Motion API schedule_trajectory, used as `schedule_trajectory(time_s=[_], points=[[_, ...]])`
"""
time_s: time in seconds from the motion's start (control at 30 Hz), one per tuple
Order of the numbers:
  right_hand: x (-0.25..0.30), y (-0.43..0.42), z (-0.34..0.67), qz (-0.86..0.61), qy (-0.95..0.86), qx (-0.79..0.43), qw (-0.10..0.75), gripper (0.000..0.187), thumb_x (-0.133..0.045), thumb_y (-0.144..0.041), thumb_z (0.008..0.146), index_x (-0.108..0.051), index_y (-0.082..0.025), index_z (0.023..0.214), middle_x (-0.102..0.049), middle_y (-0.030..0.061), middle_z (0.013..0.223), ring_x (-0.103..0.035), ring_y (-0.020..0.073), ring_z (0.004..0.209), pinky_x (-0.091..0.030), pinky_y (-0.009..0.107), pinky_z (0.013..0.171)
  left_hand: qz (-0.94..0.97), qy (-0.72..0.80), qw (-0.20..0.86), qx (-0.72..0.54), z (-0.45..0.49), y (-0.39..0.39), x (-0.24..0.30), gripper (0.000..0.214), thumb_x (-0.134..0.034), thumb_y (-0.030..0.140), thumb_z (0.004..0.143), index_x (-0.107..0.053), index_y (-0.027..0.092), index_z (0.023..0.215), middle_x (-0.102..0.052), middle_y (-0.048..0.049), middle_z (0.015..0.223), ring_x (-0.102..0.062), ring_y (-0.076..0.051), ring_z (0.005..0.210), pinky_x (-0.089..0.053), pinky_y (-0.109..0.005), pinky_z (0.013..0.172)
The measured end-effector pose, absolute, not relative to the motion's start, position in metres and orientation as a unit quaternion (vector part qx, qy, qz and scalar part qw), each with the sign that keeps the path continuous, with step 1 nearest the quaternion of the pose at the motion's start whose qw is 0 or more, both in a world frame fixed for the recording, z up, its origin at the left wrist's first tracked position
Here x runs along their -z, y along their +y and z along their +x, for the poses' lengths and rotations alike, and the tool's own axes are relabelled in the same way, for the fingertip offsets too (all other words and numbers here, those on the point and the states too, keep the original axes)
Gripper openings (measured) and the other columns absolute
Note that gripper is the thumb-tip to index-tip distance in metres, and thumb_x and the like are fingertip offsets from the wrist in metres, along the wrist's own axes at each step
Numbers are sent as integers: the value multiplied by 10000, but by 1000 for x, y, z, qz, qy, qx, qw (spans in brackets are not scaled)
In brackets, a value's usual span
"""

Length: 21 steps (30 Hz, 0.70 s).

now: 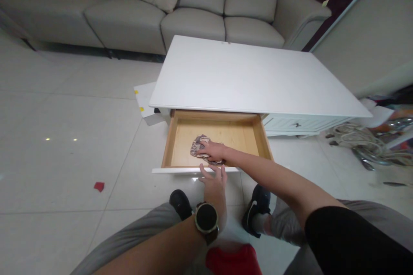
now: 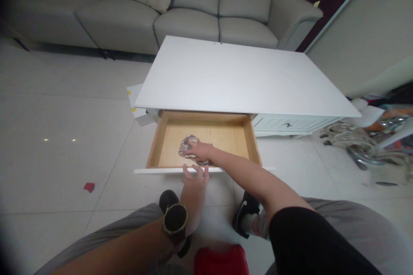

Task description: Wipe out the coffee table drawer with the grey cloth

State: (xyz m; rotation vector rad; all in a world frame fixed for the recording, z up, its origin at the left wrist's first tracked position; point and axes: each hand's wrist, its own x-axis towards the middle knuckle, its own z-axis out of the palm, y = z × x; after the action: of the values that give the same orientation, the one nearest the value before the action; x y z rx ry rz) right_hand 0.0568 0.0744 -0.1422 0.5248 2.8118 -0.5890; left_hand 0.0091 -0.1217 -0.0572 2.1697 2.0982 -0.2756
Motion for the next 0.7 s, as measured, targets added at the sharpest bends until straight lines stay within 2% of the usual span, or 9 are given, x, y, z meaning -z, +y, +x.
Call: schedule_trajectory(time_s=[0.1,0.2,0.33,0.5,0.63,0.7], points=[[140,69,11,141,968,173,118,554,-653,-317,902,-548,-399,1440,-370,81,1550,-536,294,1193,-494,442,962,713,693,55,92,10,-121,59,638,-394,10,932,-541,294,1484,-547,-183,1385,-474,-477,1380,-600,-534,854],[135,74,-7,153,969,146,124,530,-609,-351,926,-534,-447,1441,-334,52,1598,-471,340,1293,-491,492,971,711,696,55,80,10,-121,62,580,-379,76,963,-575,315,1454,-549,-150,1391,-460,-463,1389,-596,-540,861],[130,100,19,318,929,136,134,586,-571,-358,922,-466,-457,1490,-231,47,1666,-352,409,1404,-437,590,1018,710,698,62,67,9,-120,60,582,-405,100,969,-546,325,1488,-563,-159,1386,-469,-473,1380,-597,-527,864],[130,128,108,523,821,126,191,669,-553,-430,915,-341,-464,1548,-158,69,1689,-295,445,1437,-371,655,1041,722,683,72,86,7,-115,53,574,-491,100,948,-550,301,1483,-599,-190,1352,-538,-490,1316,-614,-542,831],[139,127,175,660,717,111,197,624,-485,-451,936,-361,-401,1545,-134,107,1682,-274,473,1441,-396,667,999,727,678,71,89,5,-115,54,588,-511,87,936,-552,322,1474,-599,-181,1377,-537,-469,1327,-619,-544,842],[144,123,192,706,677,104,182,598,-451,-467,944,-398,-348,1527,-154,145,1664,-334,477,1398,-412,664,974,724,682,75,64,3,-117,57,595,-532,90,928,-549,328,1474,-595,-174,1388,-523,-457,1346,-606,-563,880]])
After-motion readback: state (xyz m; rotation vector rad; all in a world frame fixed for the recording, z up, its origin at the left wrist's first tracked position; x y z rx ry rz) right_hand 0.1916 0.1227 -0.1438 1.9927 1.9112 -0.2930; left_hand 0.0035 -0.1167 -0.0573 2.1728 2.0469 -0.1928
